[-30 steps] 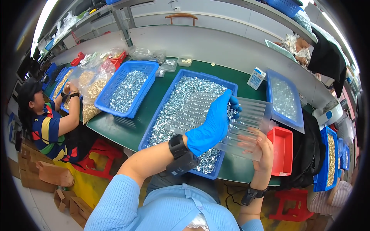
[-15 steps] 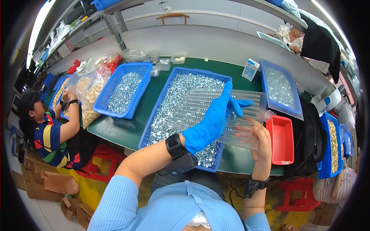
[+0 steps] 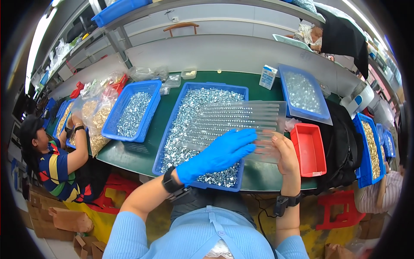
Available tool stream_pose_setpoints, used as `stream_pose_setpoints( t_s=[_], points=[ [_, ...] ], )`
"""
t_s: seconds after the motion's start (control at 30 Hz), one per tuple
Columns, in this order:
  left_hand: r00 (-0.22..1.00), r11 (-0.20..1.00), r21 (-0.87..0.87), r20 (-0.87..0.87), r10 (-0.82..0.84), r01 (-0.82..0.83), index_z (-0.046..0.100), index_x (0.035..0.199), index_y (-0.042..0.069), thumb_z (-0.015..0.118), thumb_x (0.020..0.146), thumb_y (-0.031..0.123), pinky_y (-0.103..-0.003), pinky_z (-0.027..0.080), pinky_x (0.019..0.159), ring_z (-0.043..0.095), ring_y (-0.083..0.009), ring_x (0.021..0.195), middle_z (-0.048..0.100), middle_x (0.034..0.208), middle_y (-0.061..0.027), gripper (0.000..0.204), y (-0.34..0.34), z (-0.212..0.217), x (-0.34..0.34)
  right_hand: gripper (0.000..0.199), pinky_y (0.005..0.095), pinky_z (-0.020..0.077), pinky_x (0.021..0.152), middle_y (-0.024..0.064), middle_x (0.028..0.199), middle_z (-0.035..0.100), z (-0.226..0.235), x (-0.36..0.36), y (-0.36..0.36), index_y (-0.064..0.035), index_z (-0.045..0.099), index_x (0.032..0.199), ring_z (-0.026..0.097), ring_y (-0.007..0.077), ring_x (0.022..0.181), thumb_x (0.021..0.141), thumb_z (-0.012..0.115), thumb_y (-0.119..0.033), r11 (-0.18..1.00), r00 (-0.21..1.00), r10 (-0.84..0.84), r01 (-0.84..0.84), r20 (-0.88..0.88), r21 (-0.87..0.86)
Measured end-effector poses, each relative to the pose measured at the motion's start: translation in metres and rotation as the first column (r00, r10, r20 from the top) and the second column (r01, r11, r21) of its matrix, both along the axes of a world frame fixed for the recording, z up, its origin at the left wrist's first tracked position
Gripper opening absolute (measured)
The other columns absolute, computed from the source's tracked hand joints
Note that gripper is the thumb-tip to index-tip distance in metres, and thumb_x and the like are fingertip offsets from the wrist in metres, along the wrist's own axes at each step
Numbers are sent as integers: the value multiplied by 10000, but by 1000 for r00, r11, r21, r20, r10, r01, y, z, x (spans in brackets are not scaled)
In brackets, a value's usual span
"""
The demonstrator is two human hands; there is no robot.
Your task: Sorting small metal or plastic components into a grid tray using an alignment template.
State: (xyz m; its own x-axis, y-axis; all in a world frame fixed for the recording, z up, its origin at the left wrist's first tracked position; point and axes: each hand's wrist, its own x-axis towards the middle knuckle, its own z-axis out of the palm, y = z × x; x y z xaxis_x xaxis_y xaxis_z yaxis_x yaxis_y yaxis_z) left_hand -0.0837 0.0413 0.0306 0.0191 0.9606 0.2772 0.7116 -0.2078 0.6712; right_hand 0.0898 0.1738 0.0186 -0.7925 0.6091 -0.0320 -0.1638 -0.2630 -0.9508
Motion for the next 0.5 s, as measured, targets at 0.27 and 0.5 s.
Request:
stream_pose_setpoints(
  t_s=[0.27, 0.5],
  points=[
    [897, 949, 201, -327, 297, -241, 366, 1366, 135, 629, 816, 364, -518, 36, 1089, 253, -303, 1339, 276, 1440, -151, 651, -40, -13, -11, 447, 336, 522, 695, 197, 1020, 627, 10, -6, 13, 17, 491, 1186, 642, 245, 823, 922, 443, -340, 998, 998, 40, -42, 50, 50],
    [871, 869, 353, -221, 438, -347, 270, 1394, 81, 747, 711, 195, -464, 165, 1089, 214, -320, 1348, 207, 1458, -177, 841, -3, -29, 2, 461, 314, 511, 713, 157, 977, 642, 21, -6, 13, 0, 518, 1157, 632, 182, 817, 931, 409, -387, 989, 992, 122, -123, 14, 77]
  ],
)
